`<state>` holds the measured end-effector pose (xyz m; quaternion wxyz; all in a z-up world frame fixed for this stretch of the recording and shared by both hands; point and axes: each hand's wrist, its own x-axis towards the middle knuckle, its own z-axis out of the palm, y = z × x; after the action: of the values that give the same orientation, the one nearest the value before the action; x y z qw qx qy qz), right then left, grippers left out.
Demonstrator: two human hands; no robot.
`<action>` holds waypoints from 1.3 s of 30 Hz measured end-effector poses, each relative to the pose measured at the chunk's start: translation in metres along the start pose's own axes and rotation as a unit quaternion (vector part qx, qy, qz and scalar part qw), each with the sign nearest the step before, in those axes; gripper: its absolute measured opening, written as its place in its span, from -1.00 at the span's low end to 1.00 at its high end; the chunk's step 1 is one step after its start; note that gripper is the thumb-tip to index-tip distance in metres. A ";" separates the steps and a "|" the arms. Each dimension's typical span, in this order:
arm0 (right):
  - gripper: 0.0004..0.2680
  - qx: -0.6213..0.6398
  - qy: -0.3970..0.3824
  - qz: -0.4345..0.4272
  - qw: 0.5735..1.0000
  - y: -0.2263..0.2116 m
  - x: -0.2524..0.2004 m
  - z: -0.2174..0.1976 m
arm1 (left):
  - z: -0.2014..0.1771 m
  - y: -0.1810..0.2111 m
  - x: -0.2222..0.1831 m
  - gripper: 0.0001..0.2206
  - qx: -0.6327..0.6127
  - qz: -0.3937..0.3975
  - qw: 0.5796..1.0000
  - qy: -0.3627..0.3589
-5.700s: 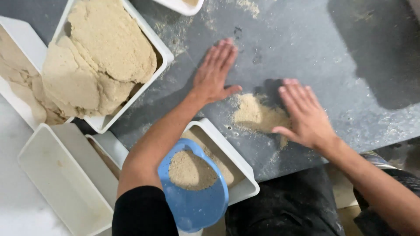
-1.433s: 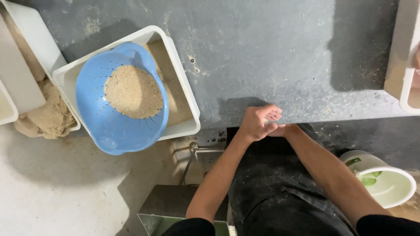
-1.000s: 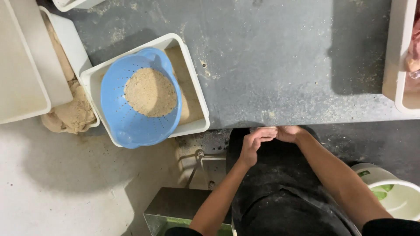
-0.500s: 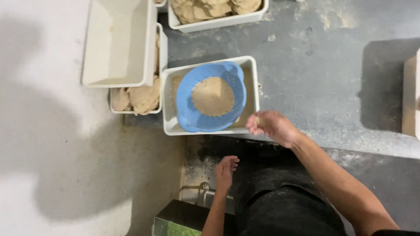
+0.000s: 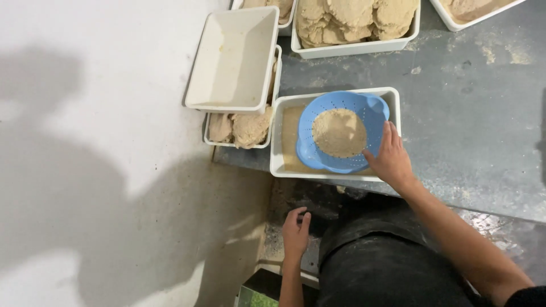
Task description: Breading raw meat pieces, organizing them into plastic containers, and sifting breading material with a colander
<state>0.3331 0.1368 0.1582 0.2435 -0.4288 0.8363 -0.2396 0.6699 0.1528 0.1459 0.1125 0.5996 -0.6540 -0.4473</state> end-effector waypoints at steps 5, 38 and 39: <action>-0.39 0.270 -0.057 0.182 0.944 0.007 0.012 0.010 | -0.010 -0.003 0.055 -0.51 -0.015 0.036 0.997 0.060; -0.84 0.495 0.193 0.349 0.772 0.018 0.000 0.095 | -0.051 0.010 0.291 -0.71 0.144 0.520 0.840 -0.067; -0.86 0.502 0.249 0.313 0.766 0.037 -0.015 0.106 | -0.043 -0.014 0.295 -0.65 0.279 0.461 0.838 -0.089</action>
<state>0.3830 0.1479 0.0576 0.2688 0.1154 0.7156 -0.6343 0.6331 -0.1256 0.0458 0.0750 0.1930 -0.9590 -0.1937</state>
